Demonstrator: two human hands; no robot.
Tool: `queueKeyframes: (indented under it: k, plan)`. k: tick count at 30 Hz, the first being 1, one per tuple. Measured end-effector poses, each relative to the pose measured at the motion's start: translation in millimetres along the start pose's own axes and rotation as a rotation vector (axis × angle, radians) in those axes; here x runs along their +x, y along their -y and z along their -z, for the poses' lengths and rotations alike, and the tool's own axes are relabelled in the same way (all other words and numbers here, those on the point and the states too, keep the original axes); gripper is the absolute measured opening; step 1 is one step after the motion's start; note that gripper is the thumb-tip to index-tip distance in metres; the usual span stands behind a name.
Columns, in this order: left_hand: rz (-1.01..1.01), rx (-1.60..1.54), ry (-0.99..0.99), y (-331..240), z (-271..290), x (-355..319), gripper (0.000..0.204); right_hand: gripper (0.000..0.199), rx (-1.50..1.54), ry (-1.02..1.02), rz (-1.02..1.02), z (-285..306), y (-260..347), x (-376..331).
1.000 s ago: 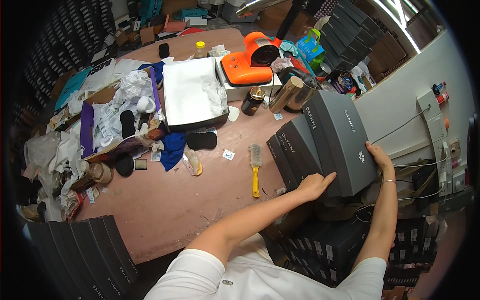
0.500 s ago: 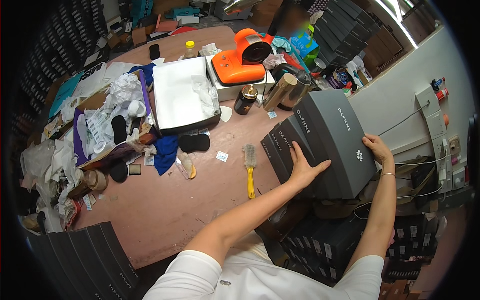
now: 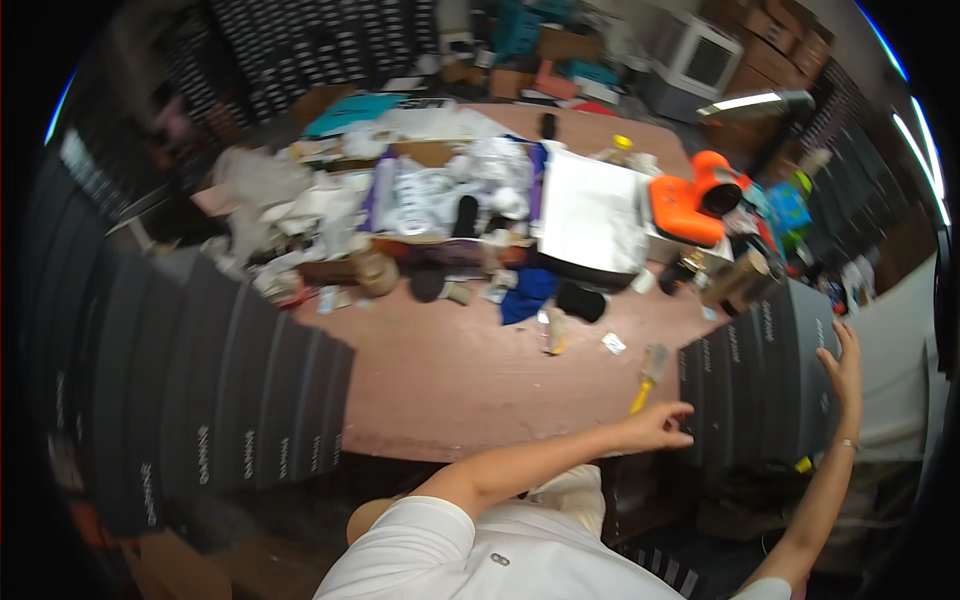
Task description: Inspecting shoes for quality, cleaning them with a brush and applicator, and packing them into boxes with tissue paper.
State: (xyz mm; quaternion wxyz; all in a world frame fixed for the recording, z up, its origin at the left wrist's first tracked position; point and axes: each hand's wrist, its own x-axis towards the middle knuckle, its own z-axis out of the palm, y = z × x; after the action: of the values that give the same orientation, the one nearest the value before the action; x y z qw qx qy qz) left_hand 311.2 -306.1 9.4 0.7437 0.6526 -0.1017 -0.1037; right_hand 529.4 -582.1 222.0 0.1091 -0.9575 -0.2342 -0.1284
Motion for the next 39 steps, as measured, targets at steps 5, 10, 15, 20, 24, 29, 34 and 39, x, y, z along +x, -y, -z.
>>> queueKeyframes:
  k: [5, 10, 15, 20, 24, 29, 34, 39]
  plan:
    - [-0.449, 0.464, -0.473, -128.2, 51.0, -211.4, 0.050, 0.074, 0.670, 0.374, 0.496, -101.2, 298.0, -39.5]
    - [-1.305, 1.487, -2.080, -249.2, 50.5, -478.0, 0.046, 0.090, 1.005, 0.720, 0.914, -117.9, 503.3, -126.2]
    - [-0.698, 0.616, -2.230, -262.7, 83.0, -690.6, 0.047, 0.086, 1.387, 1.068, 1.192, -41.9, 634.9, -197.4]
    - [-0.746, 0.545, -1.992, -259.9, 101.2, -617.4, 0.054, 0.085, 1.719, 1.354, 0.482, -13.8, 688.4, -184.7]
    - [-0.638, 0.816, -1.850, -241.8, 37.5, -471.6, 0.087, 0.073, 1.940, 1.572, 0.231, -26.5, 637.0, -156.0]
    - [-0.734, 0.899, -1.388, -111.4, 8.2, -433.5, 0.088, 0.089, 1.848, 1.503, 0.352, -105.1, 475.8, -181.6]
    - [-0.098, -0.421, -1.338, 26.4, 19.6, -362.7, 0.049, 0.080, 1.627, 1.117, -0.219, -235.4, 357.2, -261.8]
    - [0.175, -1.039, -1.271, 96.8, 88.5, -316.0, 0.029, 0.050, 1.055, 1.117, -0.601, -294.4, 329.8, -245.0]
